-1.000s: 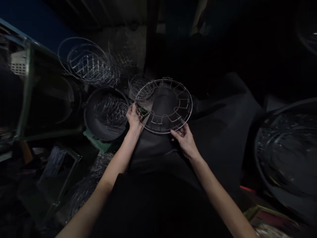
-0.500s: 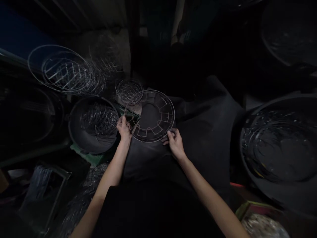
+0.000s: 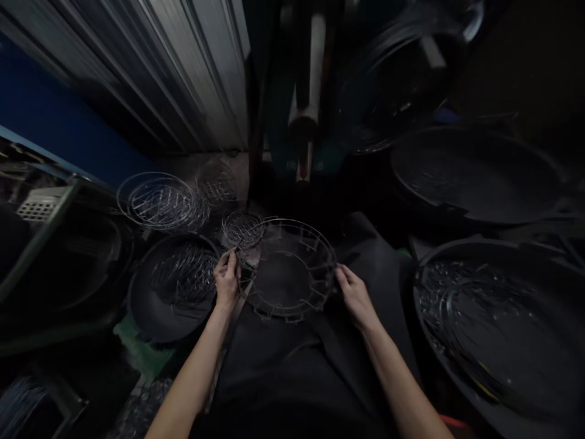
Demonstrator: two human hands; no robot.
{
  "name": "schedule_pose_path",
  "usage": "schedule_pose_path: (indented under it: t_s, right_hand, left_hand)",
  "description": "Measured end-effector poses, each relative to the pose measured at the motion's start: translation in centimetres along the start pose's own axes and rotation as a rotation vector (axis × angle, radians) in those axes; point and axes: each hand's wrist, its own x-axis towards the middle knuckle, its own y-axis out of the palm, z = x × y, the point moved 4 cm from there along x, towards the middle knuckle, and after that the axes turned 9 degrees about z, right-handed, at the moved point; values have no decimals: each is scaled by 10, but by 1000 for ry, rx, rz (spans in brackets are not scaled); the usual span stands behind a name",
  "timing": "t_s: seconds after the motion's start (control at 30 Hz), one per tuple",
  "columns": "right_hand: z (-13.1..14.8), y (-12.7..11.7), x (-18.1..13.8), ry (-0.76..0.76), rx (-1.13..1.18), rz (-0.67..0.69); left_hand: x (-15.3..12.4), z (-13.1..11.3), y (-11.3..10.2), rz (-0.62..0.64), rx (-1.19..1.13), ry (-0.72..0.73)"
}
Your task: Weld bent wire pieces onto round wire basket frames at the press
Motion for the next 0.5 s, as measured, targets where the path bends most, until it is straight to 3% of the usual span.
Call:
schedule_pose_path:
  t_s: [0.17,0.27,0.33,0.43,0.5]
  right_hand:
    - [-1,-35,-10,-53,-142,-6]
    - [10,-57,-20,-32,-295,-173]
    - [37,-71,-43,-116,-430,-351]
    - [93,-91,-101,-364,-608,-609]
    - [113,-106,-133,-376,-633,-591]
  left_hand:
    - [8,-49,45,305,33,83]
    - [8,-63,75,451,108,141]
    - [5,-62,93,532,187,208]
    - [-2,-47,111,646,301,262]
    - [-5,-32,116,680,344,239]
